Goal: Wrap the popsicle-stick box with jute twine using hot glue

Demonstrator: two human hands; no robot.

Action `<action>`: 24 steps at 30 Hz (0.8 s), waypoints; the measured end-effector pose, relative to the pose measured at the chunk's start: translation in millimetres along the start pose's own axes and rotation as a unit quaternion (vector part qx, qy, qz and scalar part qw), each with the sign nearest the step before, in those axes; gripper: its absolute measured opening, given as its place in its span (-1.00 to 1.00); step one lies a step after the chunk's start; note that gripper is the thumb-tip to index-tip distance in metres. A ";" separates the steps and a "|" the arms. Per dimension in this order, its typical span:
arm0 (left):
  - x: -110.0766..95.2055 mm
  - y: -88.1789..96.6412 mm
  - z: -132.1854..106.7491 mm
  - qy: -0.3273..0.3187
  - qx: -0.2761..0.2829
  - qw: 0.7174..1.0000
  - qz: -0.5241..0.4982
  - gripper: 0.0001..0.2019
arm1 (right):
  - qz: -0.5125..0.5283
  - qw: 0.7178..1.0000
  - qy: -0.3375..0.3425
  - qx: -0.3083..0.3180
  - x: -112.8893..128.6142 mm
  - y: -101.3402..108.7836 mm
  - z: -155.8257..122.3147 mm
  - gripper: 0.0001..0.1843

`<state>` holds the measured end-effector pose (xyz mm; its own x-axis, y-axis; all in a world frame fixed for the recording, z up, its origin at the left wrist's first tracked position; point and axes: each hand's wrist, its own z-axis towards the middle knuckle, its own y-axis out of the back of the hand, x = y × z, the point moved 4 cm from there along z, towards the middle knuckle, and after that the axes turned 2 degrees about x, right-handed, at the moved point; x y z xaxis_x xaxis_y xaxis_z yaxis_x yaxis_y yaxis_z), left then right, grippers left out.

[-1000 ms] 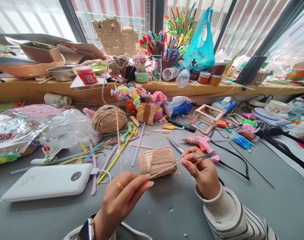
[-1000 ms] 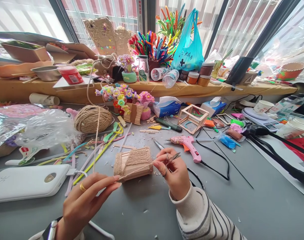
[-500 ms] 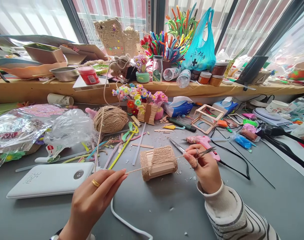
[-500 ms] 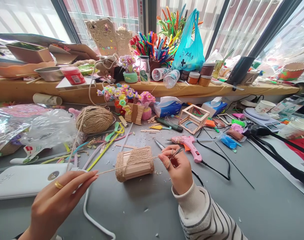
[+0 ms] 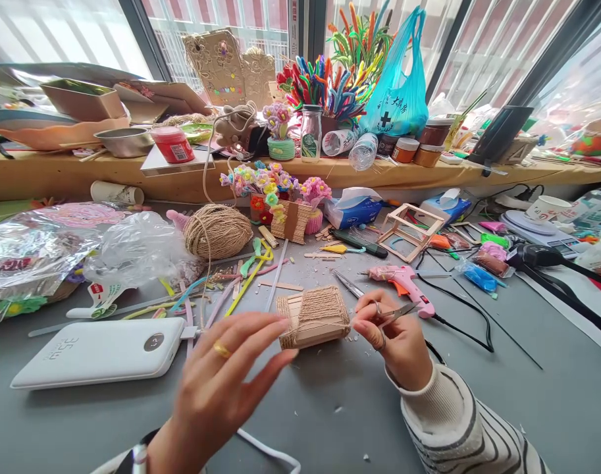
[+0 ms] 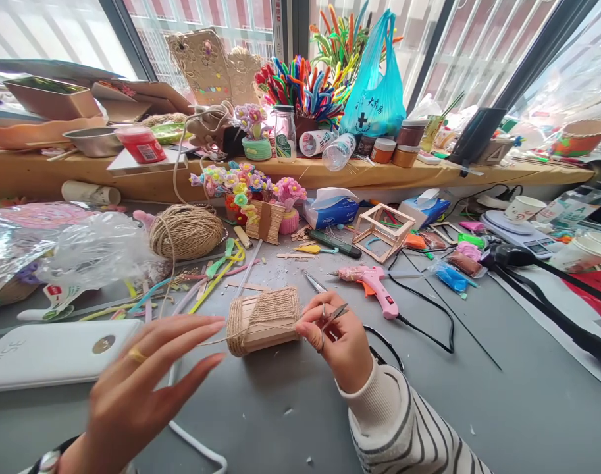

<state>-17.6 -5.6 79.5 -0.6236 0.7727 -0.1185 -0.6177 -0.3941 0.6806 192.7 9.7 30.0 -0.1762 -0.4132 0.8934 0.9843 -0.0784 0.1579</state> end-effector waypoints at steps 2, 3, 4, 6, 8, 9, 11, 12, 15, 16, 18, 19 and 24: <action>-13.2 -14.1 12.6 -0.048 0.042 0.997 -0.036 -0.69 | -0.003 1.000 0.012 0.027 2.6 -2.3 -1.7 -0.86; -17.1 -20.6 17.0 -0.058 0.058 0.996 -0.047 -0.71 | -0.003 0.999 0.015 0.036 3.3 -2.9 -2.3 -0.86; -19.9 -25.4 20.0 -0.068 0.059 0.994 -0.058 -0.74 | -0.002 0.999 0.015 0.042 3.5 -3.4 -2.7 -0.87; -20.2 -32.7 21.7 -0.062 0.059 0.994 -0.073 -0.80 | 0.004 0.999 0.012 0.048 3.4 -4.2 -3.0 -0.87; -16.2 -35.3 18.6 -0.044 0.044 0.994 -0.093 -0.87 | 0.006 0.999 0.007 0.043 2.5 -4.7 -2.7 -0.87; -13.5 -35.7 15.9 -0.035 0.035 0.993 -0.103 -0.89 | 0.005 0.999 0.003 0.036 1.6 -4.9 -2.4 -0.88; -8.2 -36.1 9.9 -0.026 0.024 0.994 -0.106 -0.88 | 0.002 1.000 -0.008 0.019 -1.5 -5.0 -1.6 -0.88; -5.8 -36.5 7.1 -0.023 0.021 0.994 -0.101 -0.86 | 0.002 1.000 -0.015 0.008 -3.9 -4.9 -1.2 -0.88; -0.4 -37.8 1.0 -0.022 0.012 0.997 -0.071 -0.82 | 0.004 0.999 -0.039 -0.036 -12.6 -2.0 0.3 -0.89; 0.8 -38.2 -0.2 -0.023 0.008 0.998 -0.061 -0.81 | 0.001 0.997 -0.050 -0.053 -15.5 -0.4 0.7 -0.88; 2.5 -39.0 -1.8 -0.023 0.002 0.999 -0.047 -0.79 | -0.010 0.994 -0.076 -0.075 -20.1 2.2 1.5 -0.86; 2.9 -39.5 -2.2 -0.024 0.002 0.999 -0.042 -0.78 | -0.015 0.993 -0.091 -0.078 -21.7 2.9 1.8 -0.84; 3.3 -42.1 -2.1 -0.023 0.014 0.999 -0.034 -0.74 | -0.023 0.984 -0.169 -0.053 -24.1 1.2 1.2 -0.73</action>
<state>5.4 12.4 49.0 -0.5578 0.8192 -0.1333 -0.6436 -0.3256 0.6926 198.1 20.6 9.2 -0.1918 -0.0833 0.9779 0.9662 -0.1910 0.1732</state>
